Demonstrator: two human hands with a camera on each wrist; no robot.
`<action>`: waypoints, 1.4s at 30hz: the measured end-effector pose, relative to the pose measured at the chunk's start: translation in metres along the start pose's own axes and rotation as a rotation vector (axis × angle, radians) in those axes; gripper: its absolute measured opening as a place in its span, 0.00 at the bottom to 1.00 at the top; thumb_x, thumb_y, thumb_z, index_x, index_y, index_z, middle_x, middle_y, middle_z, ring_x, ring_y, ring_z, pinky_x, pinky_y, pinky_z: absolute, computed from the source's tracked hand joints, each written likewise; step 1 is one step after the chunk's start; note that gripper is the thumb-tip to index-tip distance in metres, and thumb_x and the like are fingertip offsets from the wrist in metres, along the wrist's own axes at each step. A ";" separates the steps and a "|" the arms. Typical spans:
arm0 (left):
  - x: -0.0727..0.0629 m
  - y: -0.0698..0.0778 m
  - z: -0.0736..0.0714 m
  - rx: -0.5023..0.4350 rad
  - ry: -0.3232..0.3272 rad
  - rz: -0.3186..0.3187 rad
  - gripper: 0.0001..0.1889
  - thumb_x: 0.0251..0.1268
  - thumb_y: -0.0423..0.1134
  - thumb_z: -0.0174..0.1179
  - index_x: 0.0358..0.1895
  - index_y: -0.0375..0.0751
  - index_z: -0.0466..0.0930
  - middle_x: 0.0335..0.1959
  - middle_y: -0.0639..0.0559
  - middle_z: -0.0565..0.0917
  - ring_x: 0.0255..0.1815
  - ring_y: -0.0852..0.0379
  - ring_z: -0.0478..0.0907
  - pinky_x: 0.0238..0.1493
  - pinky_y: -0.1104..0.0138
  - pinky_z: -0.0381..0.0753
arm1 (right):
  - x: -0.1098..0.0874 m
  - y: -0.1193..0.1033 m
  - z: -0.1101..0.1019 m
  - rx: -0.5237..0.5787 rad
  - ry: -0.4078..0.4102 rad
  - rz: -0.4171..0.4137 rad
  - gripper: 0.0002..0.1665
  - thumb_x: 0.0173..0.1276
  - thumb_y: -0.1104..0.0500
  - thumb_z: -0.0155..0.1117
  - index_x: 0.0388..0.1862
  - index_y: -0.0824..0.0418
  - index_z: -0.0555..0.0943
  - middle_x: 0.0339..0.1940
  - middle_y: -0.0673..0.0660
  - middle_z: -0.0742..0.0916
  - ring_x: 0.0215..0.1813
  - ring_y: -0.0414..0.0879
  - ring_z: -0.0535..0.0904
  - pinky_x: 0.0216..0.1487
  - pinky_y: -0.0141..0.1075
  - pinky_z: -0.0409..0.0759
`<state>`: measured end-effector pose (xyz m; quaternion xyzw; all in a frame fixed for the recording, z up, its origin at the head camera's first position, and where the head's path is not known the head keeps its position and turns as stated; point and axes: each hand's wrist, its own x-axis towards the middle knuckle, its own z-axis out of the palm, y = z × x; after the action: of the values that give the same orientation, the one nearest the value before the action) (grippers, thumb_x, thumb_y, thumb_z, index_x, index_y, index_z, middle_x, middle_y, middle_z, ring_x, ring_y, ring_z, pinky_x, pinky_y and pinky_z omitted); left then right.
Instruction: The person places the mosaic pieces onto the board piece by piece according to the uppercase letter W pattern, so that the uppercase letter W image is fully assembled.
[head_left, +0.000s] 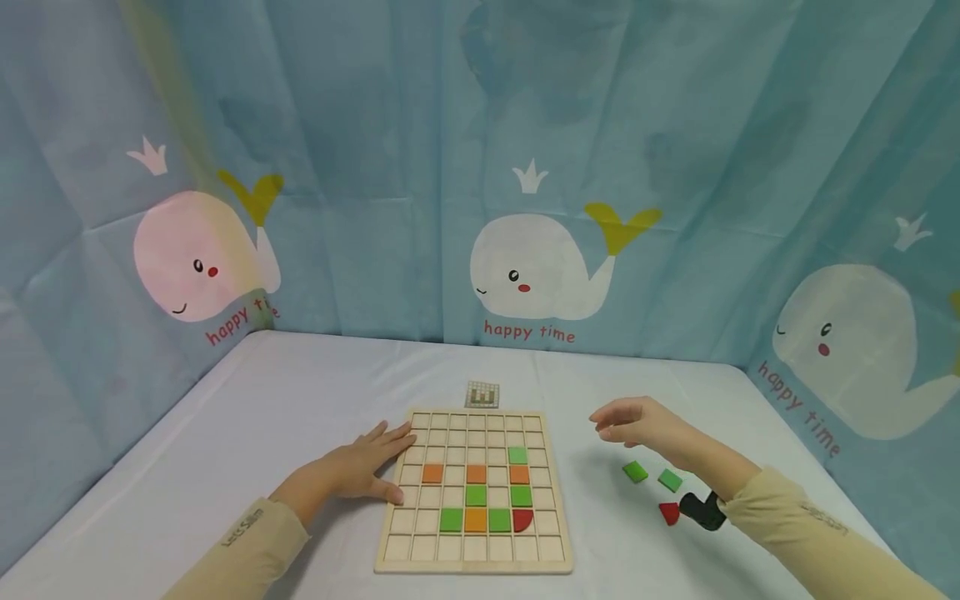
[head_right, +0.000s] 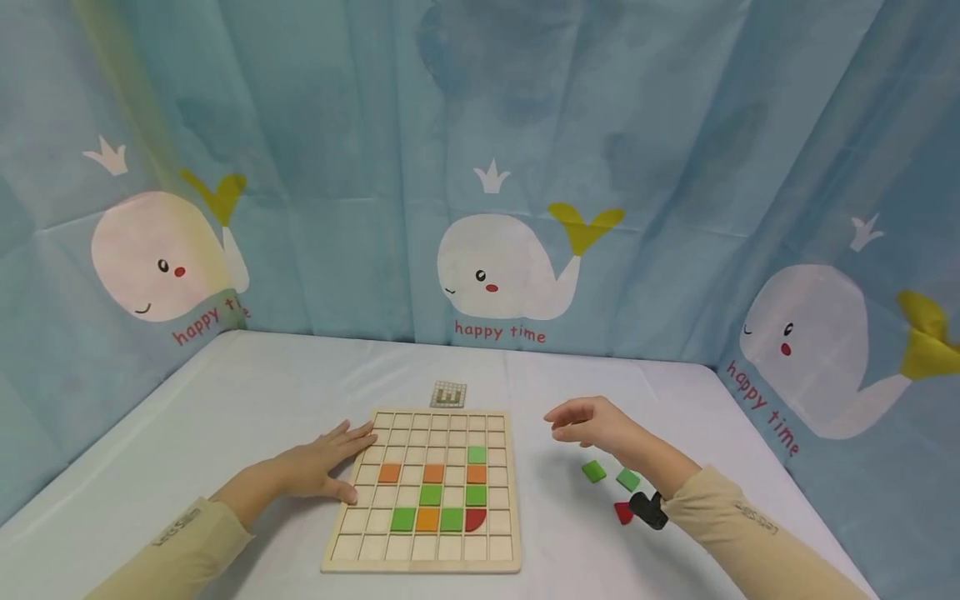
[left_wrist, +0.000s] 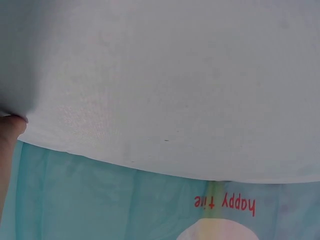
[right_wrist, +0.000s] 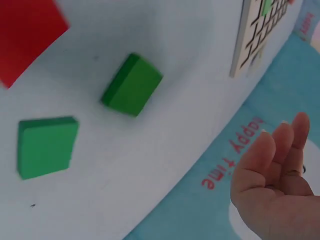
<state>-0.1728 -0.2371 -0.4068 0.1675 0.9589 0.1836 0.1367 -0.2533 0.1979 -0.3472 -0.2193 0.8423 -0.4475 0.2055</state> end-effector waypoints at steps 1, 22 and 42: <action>-0.001 0.000 0.000 -0.003 -0.002 -0.001 0.51 0.51 0.64 0.66 0.75 0.41 0.58 0.78 0.45 0.53 0.76 0.33 0.43 0.64 0.32 0.54 | -0.001 0.003 -0.003 -0.001 0.001 0.004 0.26 0.69 0.54 0.64 0.59 0.70 0.76 0.57 0.67 0.80 0.53 0.53 0.78 0.53 0.53 0.75; 0.000 0.001 -0.002 -0.010 0.007 0.006 0.51 0.51 0.63 0.66 0.75 0.41 0.57 0.78 0.44 0.52 0.76 0.32 0.43 0.64 0.32 0.53 | -0.009 0.032 -0.035 -0.022 -0.048 0.071 0.28 0.70 0.57 0.62 0.64 0.71 0.72 0.60 0.69 0.77 0.59 0.59 0.75 0.58 0.58 0.72; -0.003 0.003 -0.003 -0.018 0.004 0.008 0.51 0.52 0.63 0.66 0.75 0.39 0.58 0.77 0.43 0.53 0.76 0.32 0.43 0.65 0.33 0.52 | -0.001 0.068 -0.056 -0.102 -0.185 0.067 0.25 0.68 0.59 0.63 0.62 0.67 0.76 0.59 0.65 0.78 0.58 0.58 0.74 0.55 0.50 0.75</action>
<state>-0.1699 -0.2364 -0.4025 0.1696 0.9568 0.1933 0.1356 -0.2951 0.2700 -0.3754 -0.2415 0.8482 -0.3746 0.2860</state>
